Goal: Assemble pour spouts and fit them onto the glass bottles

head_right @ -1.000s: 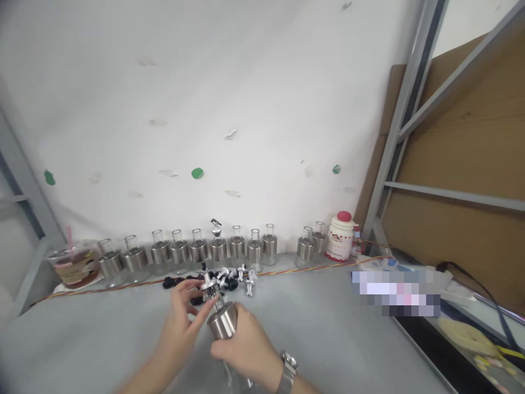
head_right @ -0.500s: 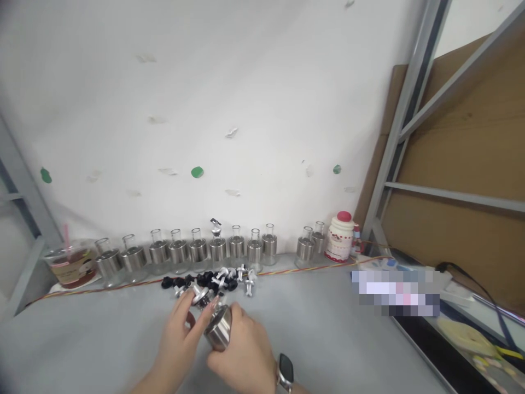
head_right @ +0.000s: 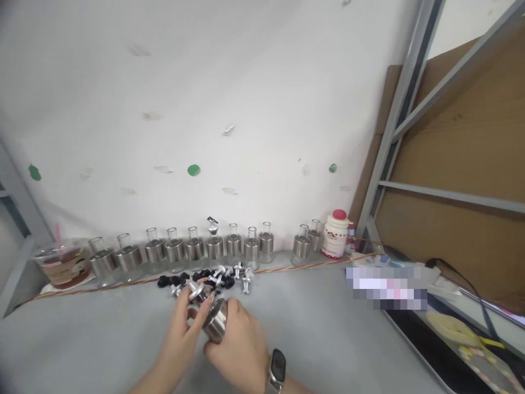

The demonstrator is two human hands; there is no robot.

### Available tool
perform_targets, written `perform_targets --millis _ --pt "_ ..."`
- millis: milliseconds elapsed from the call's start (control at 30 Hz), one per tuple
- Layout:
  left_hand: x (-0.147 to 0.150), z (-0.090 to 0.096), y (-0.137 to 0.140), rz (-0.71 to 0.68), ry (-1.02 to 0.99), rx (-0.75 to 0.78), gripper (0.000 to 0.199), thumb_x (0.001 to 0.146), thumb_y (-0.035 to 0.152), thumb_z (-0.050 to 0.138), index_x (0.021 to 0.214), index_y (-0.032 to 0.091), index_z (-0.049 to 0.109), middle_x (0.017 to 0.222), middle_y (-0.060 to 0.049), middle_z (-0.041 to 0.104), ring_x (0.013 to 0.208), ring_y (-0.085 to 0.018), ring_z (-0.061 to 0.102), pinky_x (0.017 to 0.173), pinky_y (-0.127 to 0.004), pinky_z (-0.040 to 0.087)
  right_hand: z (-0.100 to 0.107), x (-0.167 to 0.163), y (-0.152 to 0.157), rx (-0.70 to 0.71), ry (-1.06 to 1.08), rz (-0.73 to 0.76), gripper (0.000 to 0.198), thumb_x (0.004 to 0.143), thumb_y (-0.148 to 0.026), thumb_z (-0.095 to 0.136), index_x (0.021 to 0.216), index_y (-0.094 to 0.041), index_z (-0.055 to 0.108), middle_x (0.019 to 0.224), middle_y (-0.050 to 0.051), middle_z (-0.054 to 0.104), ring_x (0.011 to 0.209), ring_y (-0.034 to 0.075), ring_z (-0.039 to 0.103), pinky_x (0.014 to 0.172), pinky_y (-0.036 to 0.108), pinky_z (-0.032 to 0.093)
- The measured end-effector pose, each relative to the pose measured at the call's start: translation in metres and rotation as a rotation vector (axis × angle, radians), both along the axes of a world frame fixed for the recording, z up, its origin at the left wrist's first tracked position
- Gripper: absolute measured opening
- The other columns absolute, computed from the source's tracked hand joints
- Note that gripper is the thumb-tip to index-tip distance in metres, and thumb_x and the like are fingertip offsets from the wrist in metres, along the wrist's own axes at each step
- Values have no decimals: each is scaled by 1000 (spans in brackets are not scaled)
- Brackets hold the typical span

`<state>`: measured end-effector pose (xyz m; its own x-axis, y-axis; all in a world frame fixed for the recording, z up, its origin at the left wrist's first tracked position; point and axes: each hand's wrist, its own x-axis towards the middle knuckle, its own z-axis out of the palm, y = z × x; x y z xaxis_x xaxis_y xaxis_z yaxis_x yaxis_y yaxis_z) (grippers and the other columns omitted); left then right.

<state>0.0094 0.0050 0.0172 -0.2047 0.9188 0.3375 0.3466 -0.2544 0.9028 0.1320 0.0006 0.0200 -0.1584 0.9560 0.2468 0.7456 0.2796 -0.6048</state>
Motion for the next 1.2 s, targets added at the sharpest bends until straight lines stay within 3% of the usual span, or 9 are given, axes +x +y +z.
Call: perform_targets --millis 233,367,433,500,633,733,867,1067,1200 --pt "-8 -8 9 -156 -210 27 51 73 35 58 117 23 36 113 -7 51 105 -23 48 89 -37 37 -5 2 -1 36 57 21 28 58 -16 55 83 -23 45 77 -1 62 65 18 58 49 23 26" --pt "-11 -11 9 -142 -178 41 51 78 39 50 124 26 29 123 -8 42 113 -24 40 90 -37 36 -1 10 9 60 306 50 30 67 -26 58 94 -24 46 84 0 63 69 17 58 56 23 36" --pt "-11 -10 7 -153 -136 36 43 83 39 40 124 28 29 124 -7 40 117 -22 36 91 -37 34 6 22 27 124 488 -12 34 70 -34 58 100 -23 44 89 1 62 76 17 58 63 24 40" --pt "-10 -10 6 -138 -77 29 39 85 38 36 123 29 30 123 -6 40 116 -21 35 91 -38 33 13 41 53 259 646 -183 46 69 -38 60 107 -21 38 95 5 59 83 19 57 72 28 42" --pt "-10 -14 8 -90 82 86 40 84 35 40 122 27 31 123 -8 37 112 -23 38 89 -40 36 19 83 118 419 682 -346 62 62 -41 64 109 -17 33 104 11 53 93 23 51 82 36 39" --pt "-11 -19 11 -72 183 148 41 83 32 42 122 25 32 122 -9 37 111 -24 39 87 -41 38 9 102 158 407 661 -359 63 55 -40 68 104 -15 37 100 11 53 93 24 50 83 37 38" --pt "-14 -23 14 -74 295 189 40 83 28 42 122 25 33 122 -9 37 114 -24 37 91 -43 37 -13 106 186 393 654 -384 63 54 -41 67 102 -13 37 99 13 52 91 24 50 81 36 39" --pt "-15 -26 17 -63 353 151 40 84 27 39 123 25 30 122 -10 35 114 -23 36 93 -45 36 -34 107 201 442 635 -439 63 60 -44 61 108 -12 36 111 16 46 102 26 44 87 37 34" --pt "-16 -28 19 -40 374 111 41 84 28 38 124 23 30 125 -10 33 116 -22 37 95 -44 35 -40 111 201 435 602 -405 60 63 -44 58 109 -10 41 107 15 52 100 25 48 86 36 35"
